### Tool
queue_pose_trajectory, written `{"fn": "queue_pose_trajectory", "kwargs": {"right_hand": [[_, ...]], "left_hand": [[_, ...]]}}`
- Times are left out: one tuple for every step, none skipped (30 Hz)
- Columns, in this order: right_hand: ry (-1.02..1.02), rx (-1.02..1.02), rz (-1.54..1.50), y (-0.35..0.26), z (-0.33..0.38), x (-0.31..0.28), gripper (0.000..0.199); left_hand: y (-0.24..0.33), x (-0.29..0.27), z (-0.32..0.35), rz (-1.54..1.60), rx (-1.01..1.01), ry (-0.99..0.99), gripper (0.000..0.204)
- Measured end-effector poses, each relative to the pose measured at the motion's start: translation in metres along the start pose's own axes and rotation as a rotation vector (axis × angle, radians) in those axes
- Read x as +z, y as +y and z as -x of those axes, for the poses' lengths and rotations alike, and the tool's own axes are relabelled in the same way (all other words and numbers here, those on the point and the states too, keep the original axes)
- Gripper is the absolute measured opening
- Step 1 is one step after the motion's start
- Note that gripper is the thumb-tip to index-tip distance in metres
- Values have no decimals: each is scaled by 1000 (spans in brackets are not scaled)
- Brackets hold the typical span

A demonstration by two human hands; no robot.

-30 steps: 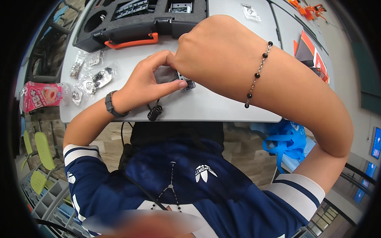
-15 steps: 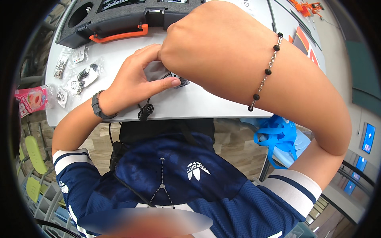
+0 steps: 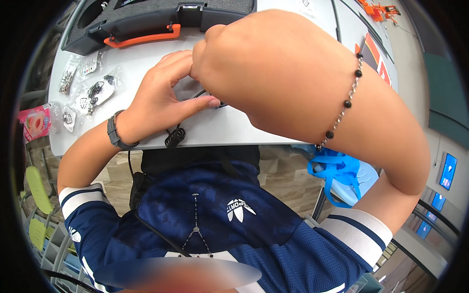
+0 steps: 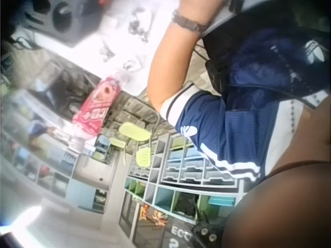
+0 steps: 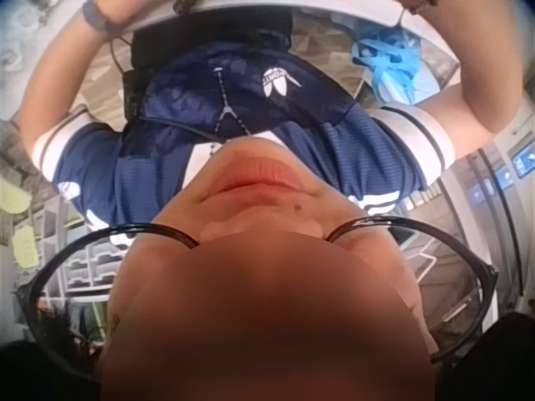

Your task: The person assembles a small electronic device by attaching a perforated metal bracket to a black box using screws and a screwdriver. They also open a plastic bag and pour small black components onto the table.

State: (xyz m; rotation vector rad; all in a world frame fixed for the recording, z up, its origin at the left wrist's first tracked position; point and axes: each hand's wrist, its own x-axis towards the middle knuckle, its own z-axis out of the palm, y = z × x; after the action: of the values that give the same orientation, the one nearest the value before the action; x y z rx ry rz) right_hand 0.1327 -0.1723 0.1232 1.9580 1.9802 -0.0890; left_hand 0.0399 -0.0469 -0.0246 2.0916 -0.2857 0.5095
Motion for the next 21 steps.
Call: {"fn": "queue_pose_trajectory", "kwargs": {"right_hand": [[26,-39,32,2,-1,1,16],[52,-78,63,6,-2,3,16],[82,-114,95,8,-2,4,15],[82,-119,116,8,-2,4,15],[82,-126,137,8,-2,4,15],[77,-128,157,7,-2,4,15],[57,-115,173,7,-2,5,15],[37,-103,189,6,-2,6,15],[17,-88,205,5,-1,7,16],[21,-55,175,3,-1,7,15],[25,-22,145,1,-1,7,15],[32,8,116,0,-2,7,15],[41,9,92,0,-2,6,15],[49,11,68,0,-2,5,15],[56,10,43,0,-2,5,15],[71,-33,65,2,-2,5,15],[86,-77,86,4,-2,5,15],[102,-118,107,6,-2,6,15],[92,-130,116,7,-2,7,15],[82,-142,125,9,-2,8,14],[72,-152,135,9,-2,10,14]], "left_hand": [[-1,1,1,0,6,13,30],[-2,1,1,1,13,25,30],[-2,2,1,-2,22,35,30],[-2,2,1,2,13,37,30],[-1,1,1,5,3,38,30],[-2,2,2,15,-4,38,30],[-3,1,1,16,0,35,30],[-3,1,1,16,4,33,30],[-3,1,1,17,10,29,30],[-3,2,0,24,3,29,30],[-3,2,0,32,-4,29,29],[-2,2,0,35,-13,31,29],[0,1,0,41,-30,19,29],[2,0,0,48,-47,6,29],[3,-1,0,55,-66,-5,28],[2,-1,0,38,-44,1,29],[0,0,0,22,-22,7,29],[-1,0,0,5,2,12,29],[-1,0,0,6,4,17,29],[-2,1,0,6,5,22,29],[-2,1,0,6,8,26,29]]}}
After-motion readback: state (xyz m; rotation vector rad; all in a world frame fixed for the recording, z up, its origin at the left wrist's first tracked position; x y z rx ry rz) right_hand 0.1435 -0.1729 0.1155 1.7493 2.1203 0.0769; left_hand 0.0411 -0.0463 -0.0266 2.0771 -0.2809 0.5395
